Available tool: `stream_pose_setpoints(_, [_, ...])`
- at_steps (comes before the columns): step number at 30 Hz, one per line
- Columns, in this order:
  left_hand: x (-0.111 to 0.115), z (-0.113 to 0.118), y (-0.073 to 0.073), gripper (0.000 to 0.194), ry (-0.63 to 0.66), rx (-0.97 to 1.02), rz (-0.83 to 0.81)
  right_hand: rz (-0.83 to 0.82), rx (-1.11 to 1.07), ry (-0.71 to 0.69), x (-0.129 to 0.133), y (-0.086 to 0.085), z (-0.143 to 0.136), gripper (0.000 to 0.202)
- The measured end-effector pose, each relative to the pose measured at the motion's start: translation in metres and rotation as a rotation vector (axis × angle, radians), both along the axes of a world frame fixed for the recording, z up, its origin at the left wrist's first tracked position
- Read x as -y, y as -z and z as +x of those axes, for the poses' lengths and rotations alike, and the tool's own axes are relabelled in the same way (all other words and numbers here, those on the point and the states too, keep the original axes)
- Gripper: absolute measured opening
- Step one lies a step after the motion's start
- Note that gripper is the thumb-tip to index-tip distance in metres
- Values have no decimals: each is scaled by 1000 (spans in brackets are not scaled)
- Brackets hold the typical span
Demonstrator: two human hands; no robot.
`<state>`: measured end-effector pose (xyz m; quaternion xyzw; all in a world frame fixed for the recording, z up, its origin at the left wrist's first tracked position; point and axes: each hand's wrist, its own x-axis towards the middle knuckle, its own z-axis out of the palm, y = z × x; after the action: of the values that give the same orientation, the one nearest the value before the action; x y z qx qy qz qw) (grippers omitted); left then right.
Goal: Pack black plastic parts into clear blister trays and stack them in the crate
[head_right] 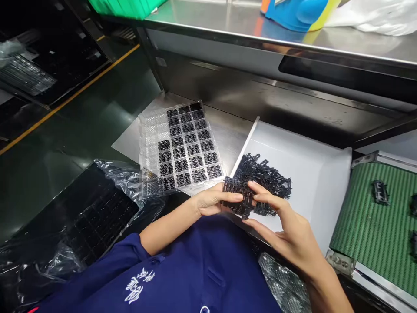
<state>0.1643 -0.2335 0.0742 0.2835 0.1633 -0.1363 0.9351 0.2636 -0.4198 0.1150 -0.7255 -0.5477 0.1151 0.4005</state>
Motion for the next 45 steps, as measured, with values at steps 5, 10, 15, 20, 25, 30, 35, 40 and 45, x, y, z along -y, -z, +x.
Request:
stream_pose_setpoints(5, [-12, -10, 4, 59, -80, -22, 80, -89, 9, -21, -18, 5, 1, 48])
stream_pose_setpoints(10, [-24, -24, 10, 56, -167, -31, 27, 10, -497, -19, -50, 20, -5, 58])
stream_pose_setpoints(15, [-44, -43, 13, 63, -386, 26, 196, 38, -815, 230, -97, 62, -14, 41])
stream_pose_setpoints(20, [-80, -80, 22, 65, -471, 95, 766, -163, -965, -163, -153, 90, -18, 46])
stream_pose_setpoints(25, [-129, -118, 40, 98, -365, -85, 1305, -343, -973, -481, -219, 98, -40, 62])
stream_pose_setpoints(30, [-201, -135, 67, 104, -319, -353, 1349, -339, -662, -520, -320, 133, -50, 67])
stream_pose_setpoints(35, [-250, -144, 90, 76, -459, -779, 1210, -286, -295, -439, -463, 182, -23, 66])
stream_pose_setpoints(40, [-261, -147, 103, 74, -485, -745, 1304, -284, 11, -524, -538, 217, -9, 46])
stream_pose_setpoints(45, [-303, -118, 124, 75, -367, -695, 1571, -278, 184, -590, -535, 236, -6, 47])
